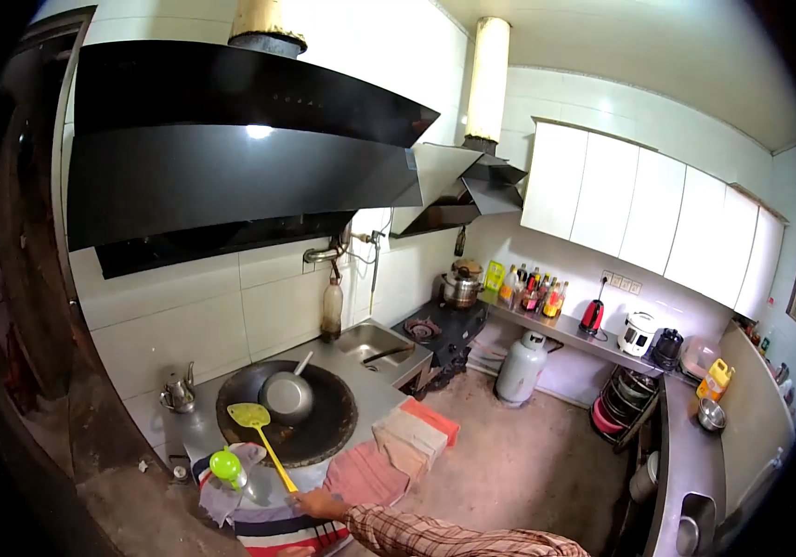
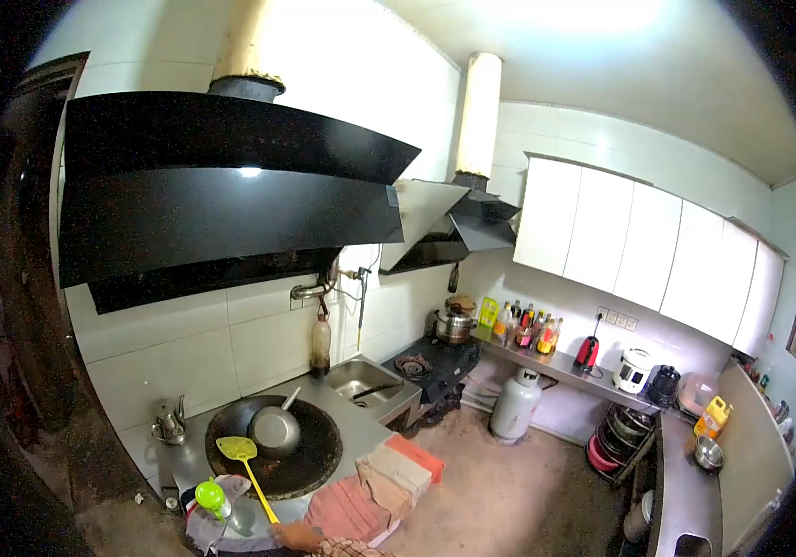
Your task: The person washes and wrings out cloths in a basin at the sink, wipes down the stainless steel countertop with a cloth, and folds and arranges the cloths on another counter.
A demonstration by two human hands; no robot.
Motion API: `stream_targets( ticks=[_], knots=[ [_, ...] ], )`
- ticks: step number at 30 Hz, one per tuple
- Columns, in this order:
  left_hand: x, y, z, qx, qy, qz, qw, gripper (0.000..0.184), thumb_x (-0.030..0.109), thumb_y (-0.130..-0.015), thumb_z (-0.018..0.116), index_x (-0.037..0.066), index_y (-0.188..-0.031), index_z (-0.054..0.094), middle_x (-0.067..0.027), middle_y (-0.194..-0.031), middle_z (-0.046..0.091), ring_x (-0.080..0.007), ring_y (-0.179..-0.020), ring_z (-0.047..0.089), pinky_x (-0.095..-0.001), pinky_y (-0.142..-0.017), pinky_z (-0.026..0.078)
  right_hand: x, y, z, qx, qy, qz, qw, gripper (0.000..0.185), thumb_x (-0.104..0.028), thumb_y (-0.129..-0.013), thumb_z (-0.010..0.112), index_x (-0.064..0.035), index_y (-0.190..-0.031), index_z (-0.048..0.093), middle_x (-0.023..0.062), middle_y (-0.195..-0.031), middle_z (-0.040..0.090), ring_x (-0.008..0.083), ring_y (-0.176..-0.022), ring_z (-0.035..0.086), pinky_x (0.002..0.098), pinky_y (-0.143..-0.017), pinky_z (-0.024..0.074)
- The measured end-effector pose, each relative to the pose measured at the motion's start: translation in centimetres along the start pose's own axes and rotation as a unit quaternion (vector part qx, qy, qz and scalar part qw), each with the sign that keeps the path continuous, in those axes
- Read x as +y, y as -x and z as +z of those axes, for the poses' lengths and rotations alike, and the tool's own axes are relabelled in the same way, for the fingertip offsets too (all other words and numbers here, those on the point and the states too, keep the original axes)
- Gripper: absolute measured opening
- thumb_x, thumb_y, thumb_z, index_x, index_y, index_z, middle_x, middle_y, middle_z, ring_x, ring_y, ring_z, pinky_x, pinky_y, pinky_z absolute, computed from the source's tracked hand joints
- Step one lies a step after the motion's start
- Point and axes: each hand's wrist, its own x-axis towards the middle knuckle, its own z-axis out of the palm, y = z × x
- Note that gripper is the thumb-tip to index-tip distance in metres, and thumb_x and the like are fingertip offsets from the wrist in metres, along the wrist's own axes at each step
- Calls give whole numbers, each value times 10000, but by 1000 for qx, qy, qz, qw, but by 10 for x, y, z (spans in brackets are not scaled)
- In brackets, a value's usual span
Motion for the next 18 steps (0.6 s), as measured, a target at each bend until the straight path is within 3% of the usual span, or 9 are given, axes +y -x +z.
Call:
stream_targets(
  ticks=[2, 5, 6, 11, 16, 18],
  knots=[
    [9, -1, 0, -8, 2, 0, 1000, 310, 381, -863, 637, 86, -956, 650, -11, -781, 613, -137, -703, 569, -289, -617, 461, 11, -16, 15, -26, 39, 2, 999, 426, -351, -918, 480, -222, -1324, 474, 203, -991, 657, 406, -837, 614, 512, -739, 465],
    [21, -1, -4, -14, 5, 2, 1000, 292, 361, -865, 629, 83, -954, 641, -20, -781, 613, -149, -696, 574, -300, -606, 468, 12, -34, 11, -77, 45, -6, 996, 398, -359, -937, 443, -228, -1310, 487, 187, -1002, 655, 416, -879, 601, 507, -805, 458],
    [24, -1, -6, -16, 6, 1, 1000, 286, 354, -866, 627, 82, -953, 638, -23, -780, 613, -153, -694, 576, -304, -603, 470, -34, -9, -43, -112, 97, 20, 989, 392, -380, -943, 416, -203, -1280, 509, 177, -974, 656, 416, -867, 603, 498, -774, 478],
    [30, -2, -14, -18, 21, 3, 1000, 256, 320, -869, 614, 77, -950, 623, -38, -780, 613, -172, -683, 584, -323, -585, 482, -17, -12, -42, -22, 46, 6, 999, 355, -347, -912, 445, -115, -1150, 566, 182, -859, 652, 391, -772, 619, 486, -646, 499],
    [32, 0, -22, -10, 43, 2, 999, 226, 286, -873, 601, 73, -947, 608, -53, -779, 612, -192, -671, 592, -343, -566, 493, 67, -50, 4, 86, 100, 34, 991, 284, -251, -845, 495, -101, -1051, 622, 137, -719, 639, 356, -639, 616, 508, -556, 462],
    [29, 2, -26, -5, 57, 2, 998, 214, 272, -875, 596, 71, -946, 602, -60, -779, 612, -200, -666, 595, -351, -559, 498, 88, -30, -16, 110, 158, 63, 979, 265, -256, -854, 486, -106, -1007, 641, 119, -731, 645, 324, -633, 617, 492, -564, 462]
  ],
)
